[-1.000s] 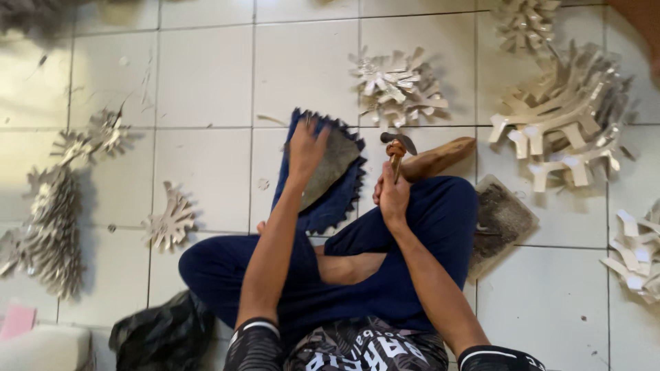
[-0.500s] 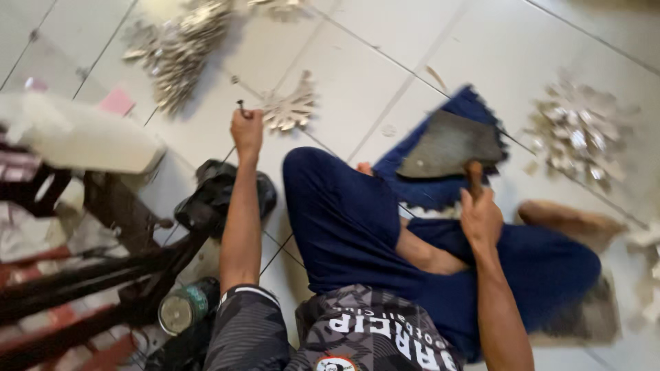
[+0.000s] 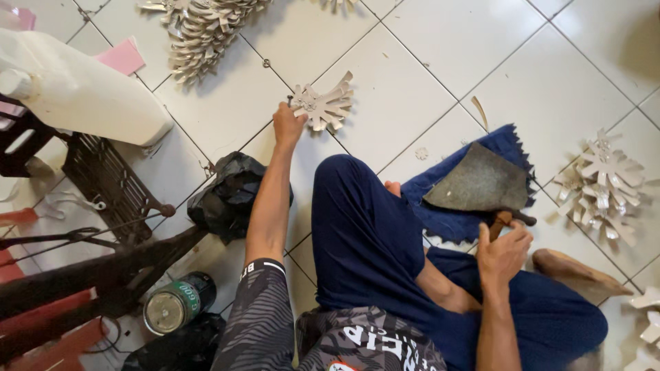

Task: The person sits cross-legged on the floor with a metal plate on their lap and hammers decorative cut-metal star ornaments, using a punch and hammer to shape and detail each piece, then sets finished pieces aside and picks up the next ornament to work on.

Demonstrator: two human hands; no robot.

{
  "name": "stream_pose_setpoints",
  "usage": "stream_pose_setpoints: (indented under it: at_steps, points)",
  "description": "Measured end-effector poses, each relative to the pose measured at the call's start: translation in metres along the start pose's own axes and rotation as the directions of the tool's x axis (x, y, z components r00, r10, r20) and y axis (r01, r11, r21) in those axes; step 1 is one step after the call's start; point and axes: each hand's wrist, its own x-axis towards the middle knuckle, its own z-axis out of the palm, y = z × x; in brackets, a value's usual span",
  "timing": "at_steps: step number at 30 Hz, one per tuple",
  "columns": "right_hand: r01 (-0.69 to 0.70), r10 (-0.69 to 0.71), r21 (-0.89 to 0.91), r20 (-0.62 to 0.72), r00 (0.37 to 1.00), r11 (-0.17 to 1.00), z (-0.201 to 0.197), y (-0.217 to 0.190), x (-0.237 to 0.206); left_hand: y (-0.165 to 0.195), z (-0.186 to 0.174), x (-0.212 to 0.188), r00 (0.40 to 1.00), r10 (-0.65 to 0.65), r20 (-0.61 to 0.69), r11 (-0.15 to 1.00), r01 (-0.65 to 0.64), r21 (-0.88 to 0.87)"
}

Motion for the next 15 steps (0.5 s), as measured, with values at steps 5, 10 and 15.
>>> stream_pose_setpoints:
  at_steps: [5,10,15]
  points:
    - [-0.02,-0.065,0.511,0.149,0.987,0.859,0.03,-0.088,0.039,-0.012,0.001,-0.011,0.983,-0.17,-0.066,0.963,0.152,-0.222]
    - [-0.258,-0.229,0.729,0.495,0.838,0.634,0.125,-0.217,0.09,-0.007,-0.032,-0.041,0.934,-0.237,-0.268,0.944,0.156,-0.292]
    - [-0.127,-0.259,0.528,0.596,0.76,0.84,0.182,-0.32,0.124,0.002,-0.076,-0.065,0.89,-0.284,-0.356,0.874,0.088,-0.478]
